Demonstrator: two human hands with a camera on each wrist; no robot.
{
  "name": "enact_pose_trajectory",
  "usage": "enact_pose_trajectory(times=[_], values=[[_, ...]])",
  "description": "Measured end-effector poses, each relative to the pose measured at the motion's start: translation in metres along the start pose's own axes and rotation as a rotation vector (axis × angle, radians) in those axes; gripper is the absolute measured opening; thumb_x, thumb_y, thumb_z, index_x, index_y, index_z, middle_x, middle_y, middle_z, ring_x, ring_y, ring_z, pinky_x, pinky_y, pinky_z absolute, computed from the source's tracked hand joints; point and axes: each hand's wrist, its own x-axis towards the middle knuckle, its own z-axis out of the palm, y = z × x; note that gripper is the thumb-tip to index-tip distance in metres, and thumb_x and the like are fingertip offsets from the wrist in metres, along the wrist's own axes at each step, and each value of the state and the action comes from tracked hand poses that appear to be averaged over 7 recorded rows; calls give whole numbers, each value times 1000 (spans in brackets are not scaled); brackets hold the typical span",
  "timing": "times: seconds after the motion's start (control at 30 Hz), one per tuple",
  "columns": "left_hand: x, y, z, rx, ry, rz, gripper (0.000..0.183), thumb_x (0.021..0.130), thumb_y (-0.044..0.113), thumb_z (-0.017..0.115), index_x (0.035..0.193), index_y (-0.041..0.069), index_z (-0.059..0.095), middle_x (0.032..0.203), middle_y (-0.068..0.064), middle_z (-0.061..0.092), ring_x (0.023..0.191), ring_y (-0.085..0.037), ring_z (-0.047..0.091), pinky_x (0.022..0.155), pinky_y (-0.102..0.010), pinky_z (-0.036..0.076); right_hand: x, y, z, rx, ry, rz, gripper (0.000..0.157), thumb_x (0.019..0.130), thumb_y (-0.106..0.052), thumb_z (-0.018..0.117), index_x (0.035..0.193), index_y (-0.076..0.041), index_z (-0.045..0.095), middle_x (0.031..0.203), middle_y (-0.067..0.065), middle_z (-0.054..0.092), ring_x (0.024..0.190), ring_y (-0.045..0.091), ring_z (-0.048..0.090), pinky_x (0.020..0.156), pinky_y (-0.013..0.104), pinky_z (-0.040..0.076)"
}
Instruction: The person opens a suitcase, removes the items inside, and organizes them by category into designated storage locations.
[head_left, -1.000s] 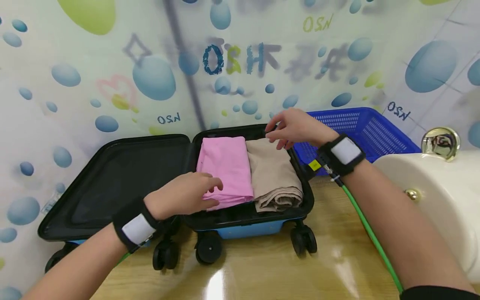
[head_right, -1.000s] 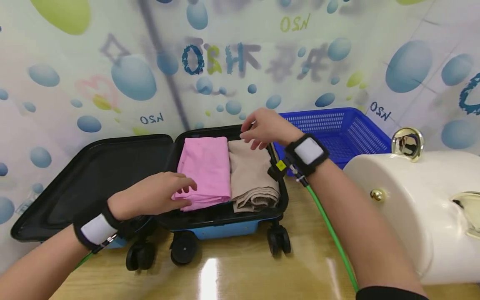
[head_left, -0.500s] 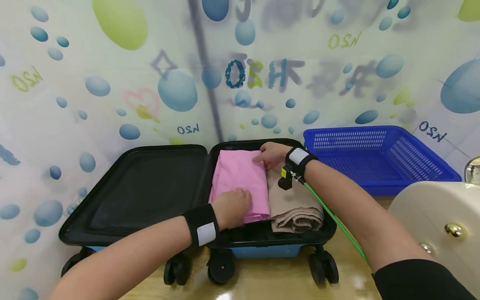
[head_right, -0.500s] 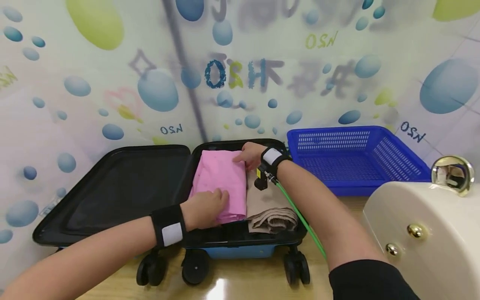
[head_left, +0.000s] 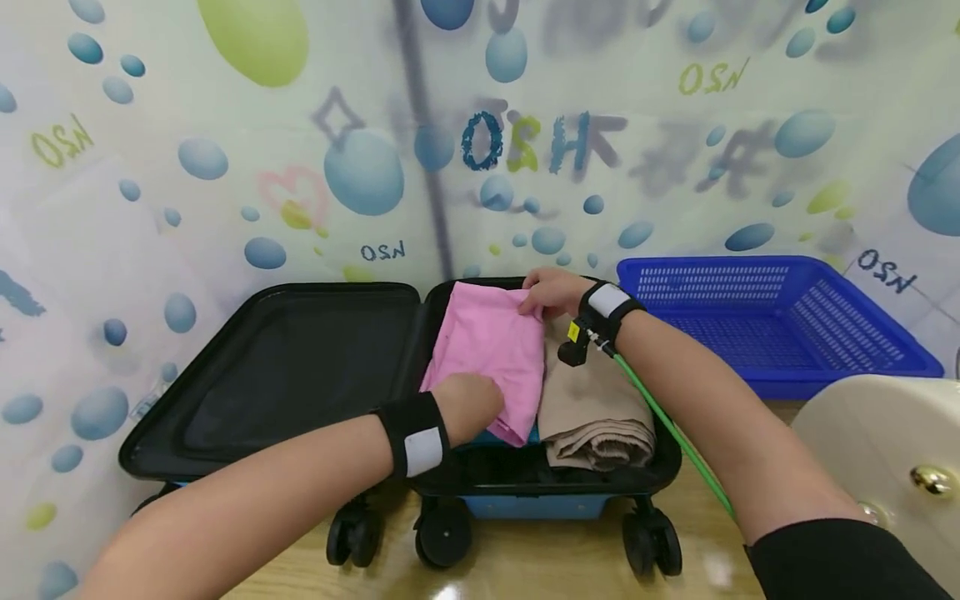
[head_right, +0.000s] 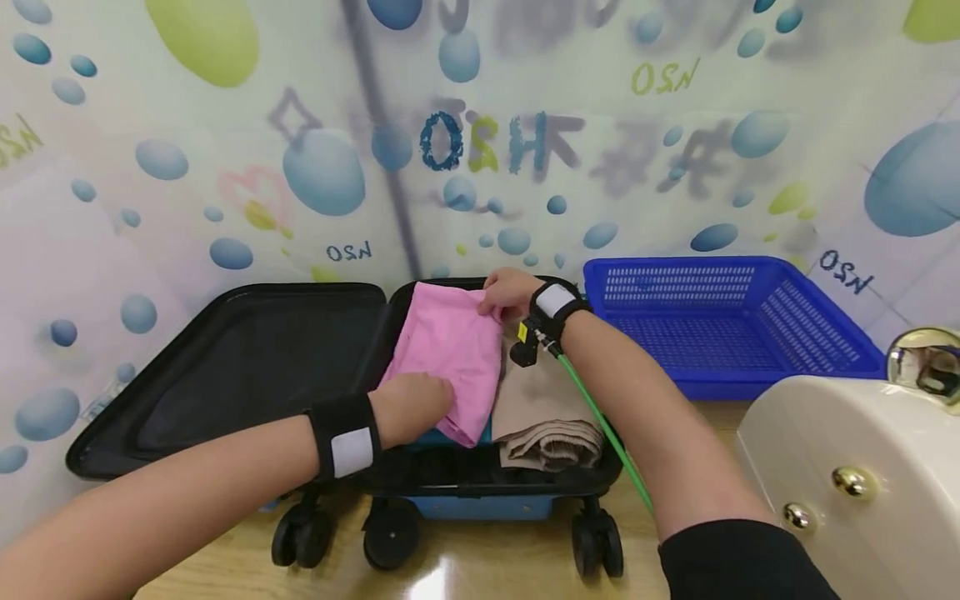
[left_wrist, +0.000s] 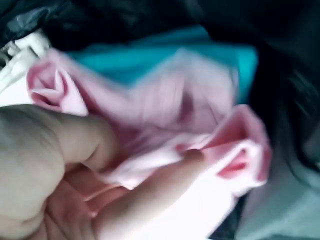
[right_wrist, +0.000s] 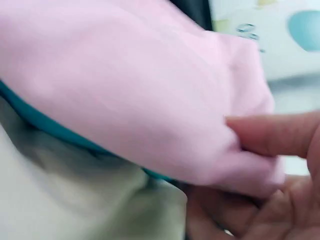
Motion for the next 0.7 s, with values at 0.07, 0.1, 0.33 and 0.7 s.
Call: enact_pose_trajectory(times=[0.07,0.1,0.33,0.7], values=[[-1,-10,-4,-104,-60,48,23,91,9,67,69,15,68,68,2,69,61,-9,64,55,-24,55,-6,3,-10,17,-72,16,22,86,-7,64,105,0,55,94,5,52,81,17,54,71,29,50],[-2,-13,-5,-148,-81,58,22,91,7,67,71,15,70,71,1,71,64,-10,65,58,-26,56,-7,6,-13,12,-111,24,15,85,-6,62,98,0,57,94,5,52,81,18,53,70,30,50],[-9,1,-9,-221,-247,5,30,79,27,81,96,8,66,86,-6,64,73,-18,66,62,-30,58,-14,22,-1,-52,-246,92,31,83,-25,70,107,-8,58,102,5,59,88,17,61,73,34,56],[2,16,2,138,25,103,15,89,25,70,96,12,65,79,2,63,68,-8,62,58,-21,57,-29,37,-1,140,-264,29,24,96,-19,63,115,-4,57,79,-3,64,68,9,64,64,23,53]])
